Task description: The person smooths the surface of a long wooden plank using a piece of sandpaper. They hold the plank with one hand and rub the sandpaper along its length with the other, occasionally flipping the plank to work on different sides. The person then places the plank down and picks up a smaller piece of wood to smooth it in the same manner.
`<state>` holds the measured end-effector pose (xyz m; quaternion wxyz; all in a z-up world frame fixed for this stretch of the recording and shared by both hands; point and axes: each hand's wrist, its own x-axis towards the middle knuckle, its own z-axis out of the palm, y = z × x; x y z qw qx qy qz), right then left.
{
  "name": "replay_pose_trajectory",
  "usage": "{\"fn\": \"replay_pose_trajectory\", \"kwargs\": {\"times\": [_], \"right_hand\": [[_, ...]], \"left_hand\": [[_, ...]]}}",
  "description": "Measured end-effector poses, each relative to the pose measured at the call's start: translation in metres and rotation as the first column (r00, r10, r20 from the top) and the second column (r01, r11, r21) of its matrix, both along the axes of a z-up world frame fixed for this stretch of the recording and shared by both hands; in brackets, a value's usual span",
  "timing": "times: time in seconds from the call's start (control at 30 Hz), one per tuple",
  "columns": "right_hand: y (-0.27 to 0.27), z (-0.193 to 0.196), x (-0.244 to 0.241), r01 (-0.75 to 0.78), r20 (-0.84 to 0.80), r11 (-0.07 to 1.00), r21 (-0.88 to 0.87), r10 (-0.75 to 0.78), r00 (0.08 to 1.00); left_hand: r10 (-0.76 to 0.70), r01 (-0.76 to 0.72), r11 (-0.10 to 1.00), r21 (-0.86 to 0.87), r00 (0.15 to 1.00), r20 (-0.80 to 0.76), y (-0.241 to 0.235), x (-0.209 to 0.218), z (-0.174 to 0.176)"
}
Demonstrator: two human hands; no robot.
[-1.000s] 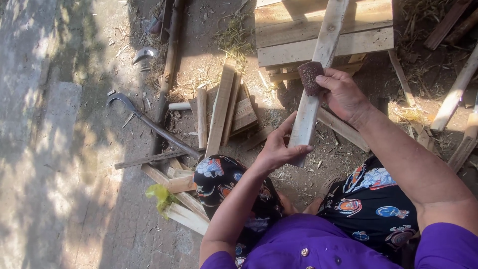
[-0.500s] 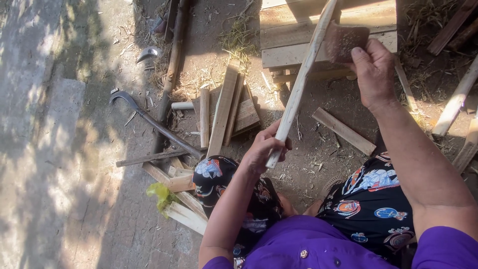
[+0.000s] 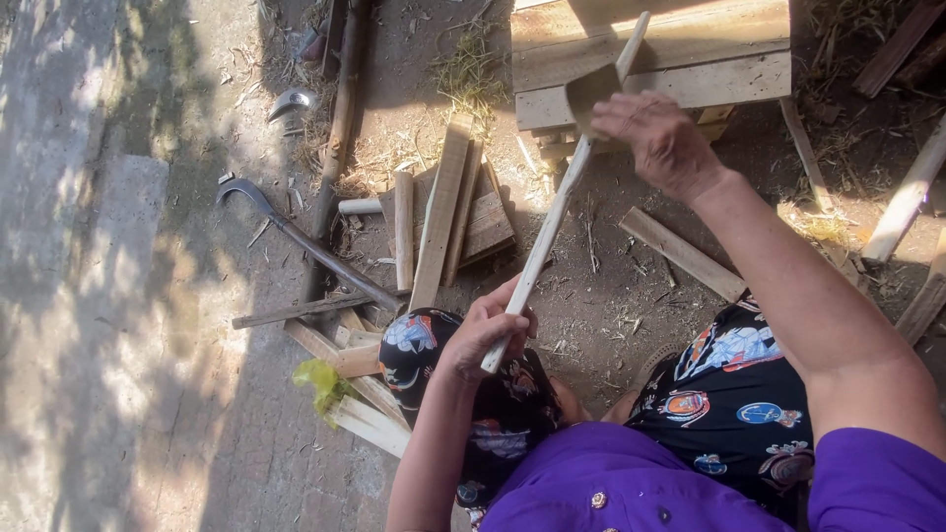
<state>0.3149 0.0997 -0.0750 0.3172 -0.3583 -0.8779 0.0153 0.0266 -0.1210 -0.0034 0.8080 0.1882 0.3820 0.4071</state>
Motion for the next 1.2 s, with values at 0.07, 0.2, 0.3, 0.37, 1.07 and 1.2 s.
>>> {"fn": "replay_pose_trajectory", "kwargs": {"times": [0.07,0.2,0.3,0.37,1.07,1.2], "right_hand": [[0.018,-0.011,0.009,0.055,-0.027,0.998,-0.032,-0.056,0.998],[0.033,-0.012,0.008,0.224,-0.055,0.974,0.021,-0.223,0.973],[0.018,0.009,-0.006,0.059,0.014,0.993,-0.099,-0.058,0.998],[0.015,0.01,-0.008,0.003,-0.023,0.995,-0.102,-0.005,1.0],[0.009,0.015,-0.013,0.026,-0.039,0.99,-0.139,-0.032,0.999],[0.019,0.005,-0.004,0.132,-0.083,0.989,-0.059,-0.137,0.987]], "left_hand": [[0.012,-0.012,0.999,-0.03,1.0,0.002,-0.002,0.001,0.0],[0.008,-0.01,0.999,-0.031,0.999,-0.044,-0.003,0.003,0.001],[0.031,-0.032,0.999,-0.018,0.998,-0.046,-0.003,0.001,0.002],[0.026,-0.026,1.0,0.009,0.999,-0.024,-0.002,-0.002,-0.002],[0.121,-0.103,0.991,-0.081,0.958,0.26,-0.039,0.009,-0.022],[0.103,-0.062,0.994,-0.089,0.791,0.604,-0.046,0.025,-0.026]]}}
